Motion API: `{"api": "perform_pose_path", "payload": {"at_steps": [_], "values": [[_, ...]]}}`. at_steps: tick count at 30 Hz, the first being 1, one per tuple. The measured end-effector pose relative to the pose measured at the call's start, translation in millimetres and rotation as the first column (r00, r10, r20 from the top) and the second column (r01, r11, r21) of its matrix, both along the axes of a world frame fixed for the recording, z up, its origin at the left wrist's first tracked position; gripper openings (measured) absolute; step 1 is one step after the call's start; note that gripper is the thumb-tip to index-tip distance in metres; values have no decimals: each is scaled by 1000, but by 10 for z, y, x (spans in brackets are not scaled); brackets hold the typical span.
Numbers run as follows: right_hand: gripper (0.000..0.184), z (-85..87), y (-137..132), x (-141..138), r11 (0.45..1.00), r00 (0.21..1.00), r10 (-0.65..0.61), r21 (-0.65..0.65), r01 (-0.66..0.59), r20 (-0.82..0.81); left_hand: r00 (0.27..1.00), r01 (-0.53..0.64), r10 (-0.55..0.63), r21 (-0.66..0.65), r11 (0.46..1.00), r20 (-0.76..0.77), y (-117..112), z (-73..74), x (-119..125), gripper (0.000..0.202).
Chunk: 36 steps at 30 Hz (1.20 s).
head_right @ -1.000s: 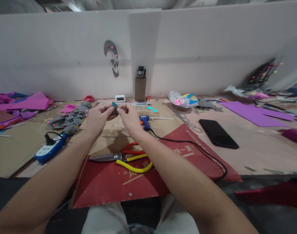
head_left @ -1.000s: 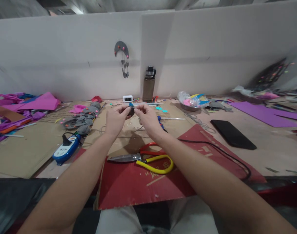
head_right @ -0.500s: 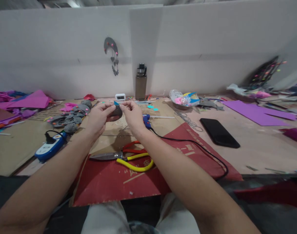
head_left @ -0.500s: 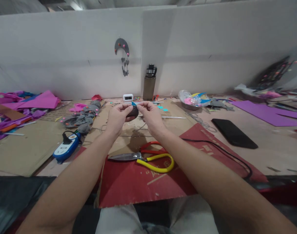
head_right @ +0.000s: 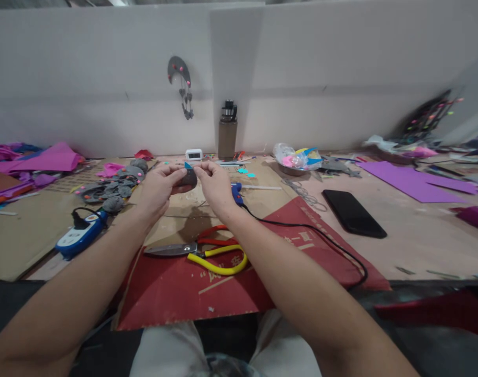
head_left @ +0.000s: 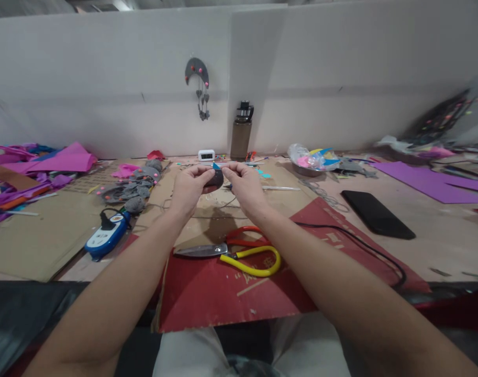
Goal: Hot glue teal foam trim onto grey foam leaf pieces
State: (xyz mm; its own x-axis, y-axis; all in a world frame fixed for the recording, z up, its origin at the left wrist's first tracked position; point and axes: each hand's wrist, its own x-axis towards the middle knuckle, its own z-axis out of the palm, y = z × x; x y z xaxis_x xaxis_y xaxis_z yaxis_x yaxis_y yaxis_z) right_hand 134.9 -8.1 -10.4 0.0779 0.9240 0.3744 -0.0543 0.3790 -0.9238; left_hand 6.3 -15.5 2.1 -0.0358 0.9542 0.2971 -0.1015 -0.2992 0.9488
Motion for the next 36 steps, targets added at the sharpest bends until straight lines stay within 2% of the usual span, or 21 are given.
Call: {"api": "perform_pose_path", "payload": {"at_steps": [5,9,15,23,29,36], "values": [[14,-9,38,16,999,1000,26,-27,-26,-2,1000,10,-10,-4,1000,-8,-8,17,0,24],[18,21,35,57,990,992,115,-72,-118,-55,999,44,-44,-19,999,-22,-1,30,-18,27],[29,101,-49,136,934,943,293,-165,-317,-155,991,90,-92,-20,996,-97,31,14,-36,29],[29,136,-94,157,866,871,409,-186,-465,-273,987,159,-159,6,987,2,56,-23,-19,33],[27,141,-122,118,875,862,381,-171,-453,-335,993,113,-113,35,993,23,28,-52,23,35],[18,110,-93,61,932,906,237,-182,-315,-352,994,89,-81,101,991,-77,12,-68,90,37]]}}
